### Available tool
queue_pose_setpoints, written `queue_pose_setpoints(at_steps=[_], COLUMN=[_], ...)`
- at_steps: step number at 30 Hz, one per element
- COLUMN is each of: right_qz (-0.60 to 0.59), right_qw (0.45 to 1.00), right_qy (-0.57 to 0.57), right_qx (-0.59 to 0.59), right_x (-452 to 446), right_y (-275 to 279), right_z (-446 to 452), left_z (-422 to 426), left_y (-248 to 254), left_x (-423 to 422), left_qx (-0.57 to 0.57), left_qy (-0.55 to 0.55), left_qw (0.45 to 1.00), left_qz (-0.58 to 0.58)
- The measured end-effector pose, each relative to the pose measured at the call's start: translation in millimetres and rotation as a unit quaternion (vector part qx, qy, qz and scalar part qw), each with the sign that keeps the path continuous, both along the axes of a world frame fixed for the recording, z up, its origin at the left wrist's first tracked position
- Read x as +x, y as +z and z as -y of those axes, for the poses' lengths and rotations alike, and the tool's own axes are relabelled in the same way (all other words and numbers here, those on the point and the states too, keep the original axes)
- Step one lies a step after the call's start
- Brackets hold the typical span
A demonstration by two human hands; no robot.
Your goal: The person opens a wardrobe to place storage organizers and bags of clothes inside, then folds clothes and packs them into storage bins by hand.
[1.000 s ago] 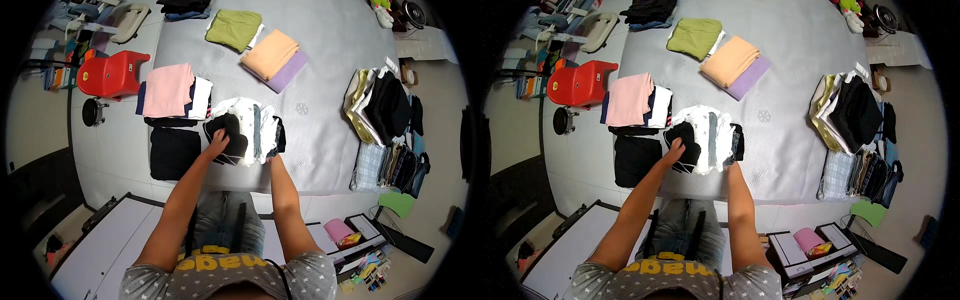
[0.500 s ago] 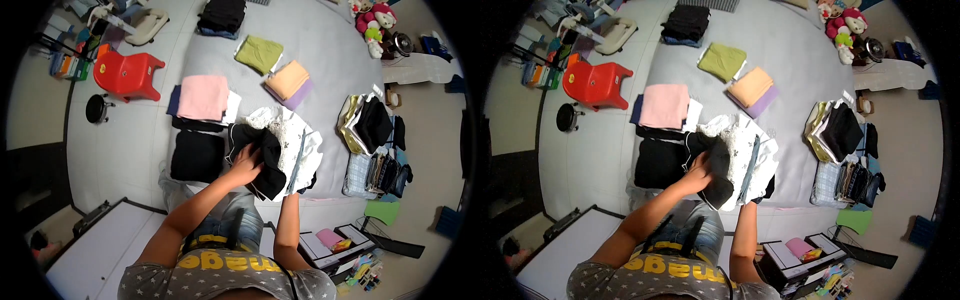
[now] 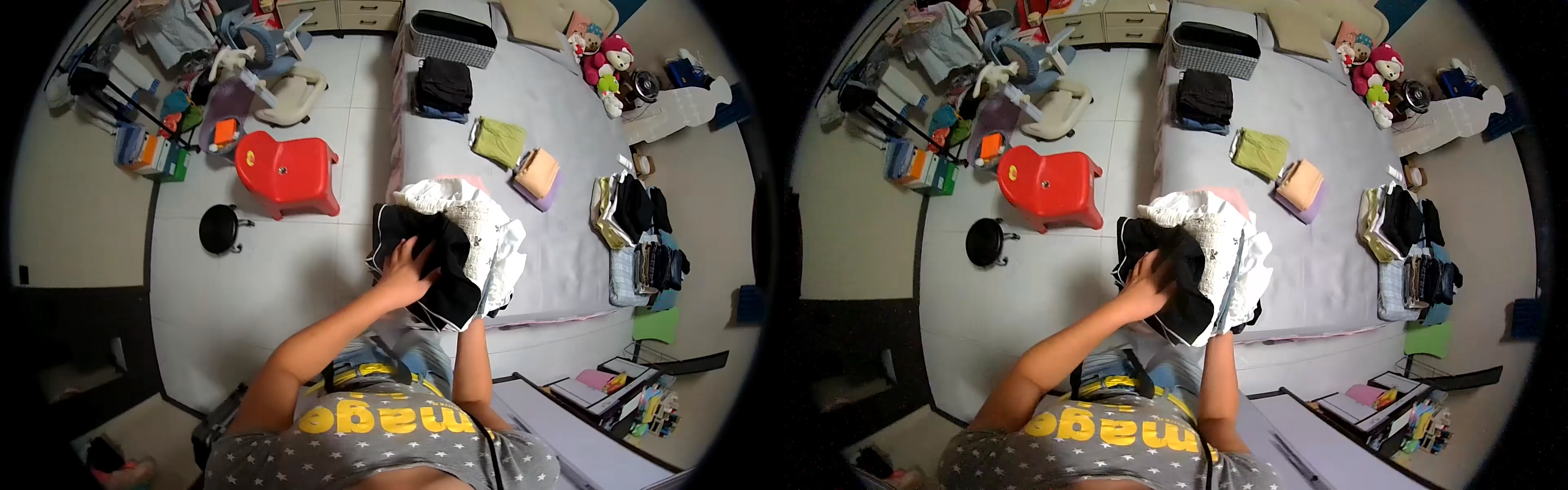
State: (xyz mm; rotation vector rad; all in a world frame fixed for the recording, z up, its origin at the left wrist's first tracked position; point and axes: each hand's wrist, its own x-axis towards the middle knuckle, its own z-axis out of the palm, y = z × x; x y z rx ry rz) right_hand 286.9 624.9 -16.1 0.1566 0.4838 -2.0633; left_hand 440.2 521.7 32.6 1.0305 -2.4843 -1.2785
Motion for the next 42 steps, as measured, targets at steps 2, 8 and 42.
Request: queue_pose_setpoints(at_steps=[2, 8, 42], right_qz=[0.000, -0.015, -0.015], right_qw=[1.000, 1.000, 0.995], right_qy=[0.002, 0.000, -0.079], right_qx=[0.005, 0.008, -0.053], right_x=[29.2, 68.0, -298.4], right_y=[9.5, 28.6, 9.3], right_z=[15.9, 51.1, 635.1], left_z=[14.0, 48.7, 699.4], left_y=[13.8, 45.5, 93.9], left_x=[27.5, 57.6, -361.6], left_qx=[-0.014, 0.037, -0.162], left_qy=[0.012, -0.003, -0.374], left_qw=[1.000, 0.997, 0.905], left_qz=[0.003, 0.068, 0.119])
